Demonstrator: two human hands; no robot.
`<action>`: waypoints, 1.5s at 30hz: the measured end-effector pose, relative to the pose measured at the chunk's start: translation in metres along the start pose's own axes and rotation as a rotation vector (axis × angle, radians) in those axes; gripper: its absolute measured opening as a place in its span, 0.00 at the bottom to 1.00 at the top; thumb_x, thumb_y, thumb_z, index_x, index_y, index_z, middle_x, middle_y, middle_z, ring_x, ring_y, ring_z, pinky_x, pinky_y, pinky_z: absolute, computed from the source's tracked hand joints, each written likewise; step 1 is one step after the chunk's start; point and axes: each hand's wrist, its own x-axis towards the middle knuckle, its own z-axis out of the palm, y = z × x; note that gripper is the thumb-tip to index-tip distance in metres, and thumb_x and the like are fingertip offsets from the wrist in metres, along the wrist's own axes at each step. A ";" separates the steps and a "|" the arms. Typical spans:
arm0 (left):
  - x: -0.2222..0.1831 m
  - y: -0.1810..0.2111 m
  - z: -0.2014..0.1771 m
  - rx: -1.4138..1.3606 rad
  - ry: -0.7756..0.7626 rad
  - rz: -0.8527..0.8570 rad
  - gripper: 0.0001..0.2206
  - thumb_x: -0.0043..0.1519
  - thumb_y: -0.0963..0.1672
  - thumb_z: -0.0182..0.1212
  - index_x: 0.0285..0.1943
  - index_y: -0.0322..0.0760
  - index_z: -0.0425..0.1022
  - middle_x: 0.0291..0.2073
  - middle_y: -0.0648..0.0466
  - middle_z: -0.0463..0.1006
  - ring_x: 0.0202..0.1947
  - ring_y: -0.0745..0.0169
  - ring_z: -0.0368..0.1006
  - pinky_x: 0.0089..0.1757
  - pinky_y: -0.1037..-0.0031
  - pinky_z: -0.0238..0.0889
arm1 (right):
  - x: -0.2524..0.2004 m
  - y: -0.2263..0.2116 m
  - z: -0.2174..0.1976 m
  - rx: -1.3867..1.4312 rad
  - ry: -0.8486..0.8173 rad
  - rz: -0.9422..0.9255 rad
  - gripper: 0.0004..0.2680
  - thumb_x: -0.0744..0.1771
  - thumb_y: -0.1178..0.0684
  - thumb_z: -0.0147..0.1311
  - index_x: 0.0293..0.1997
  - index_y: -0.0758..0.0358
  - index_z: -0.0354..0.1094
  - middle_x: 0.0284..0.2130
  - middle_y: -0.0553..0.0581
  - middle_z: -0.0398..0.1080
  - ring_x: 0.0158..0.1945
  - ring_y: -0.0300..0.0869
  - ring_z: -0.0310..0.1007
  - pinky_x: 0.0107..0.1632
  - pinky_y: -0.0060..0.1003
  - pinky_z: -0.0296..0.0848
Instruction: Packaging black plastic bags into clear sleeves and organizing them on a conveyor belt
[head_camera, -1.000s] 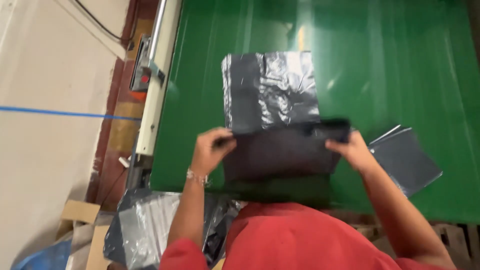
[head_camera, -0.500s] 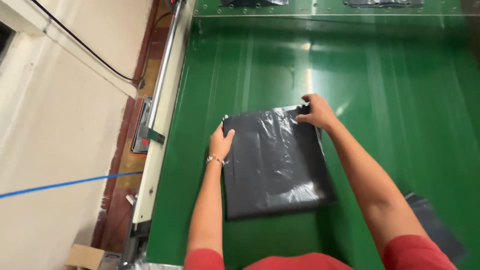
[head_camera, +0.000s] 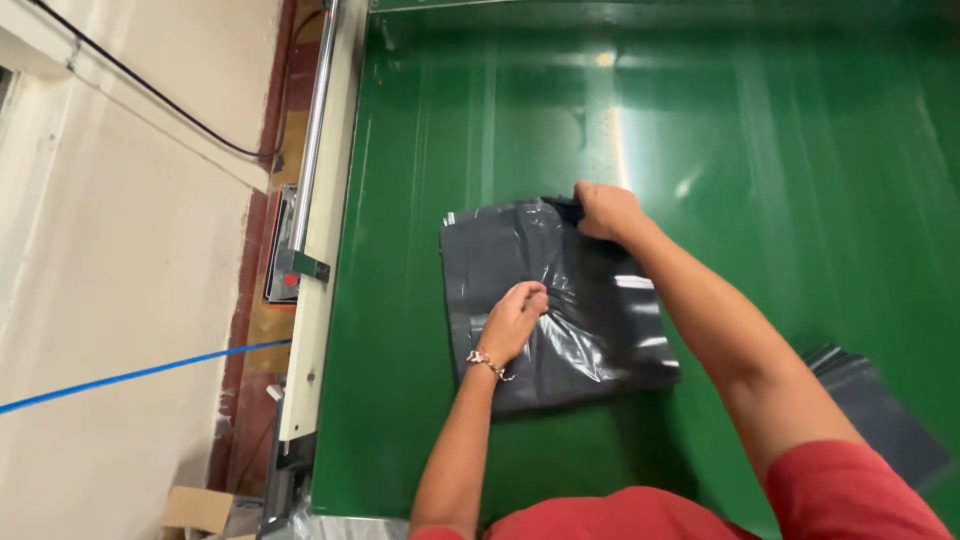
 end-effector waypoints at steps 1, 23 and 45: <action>0.008 -0.023 0.004 0.002 0.000 0.003 0.17 0.69 0.53 0.49 0.55 0.40 0.73 0.47 0.46 0.77 0.45 0.51 0.79 0.47 0.64 0.71 | -0.020 -0.007 -0.013 0.001 0.004 0.000 0.21 0.58 0.45 0.58 0.55 0.55 0.65 0.45 0.62 0.74 0.52 0.56 0.75 0.53 0.55 0.75; -0.099 -0.003 -0.034 0.395 0.588 -0.152 0.33 0.55 0.45 0.71 0.69 0.33 0.60 0.62 0.39 0.66 0.58 0.42 0.68 0.56 0.59 0.64 | -0.332 -0.074 0.037 0.061 0.738 -0.601 0.06 0.59 0.54 0.58 0.37 0.54 0.72 0.36 0.51 0.74 0.57 0.50 0.71 0.64 0.52 0.64; -0.181 -0.010 -0.031 1.083 -0.038 0.168 0.51 0.51 0.66 0.56 0.76 0.36 0.47 0.76 0.46 0.46 0.77 0.49 0.38 0.63 0.36 0.43 | -0.288 -0.052 0.078 -0.087 0.462 0.036 0.32 0.66 0.29 0.45 0.73 0.64 0.52 0.71 0.65 0.53 0.76 0.55 0.44 0.74 0.55 0.41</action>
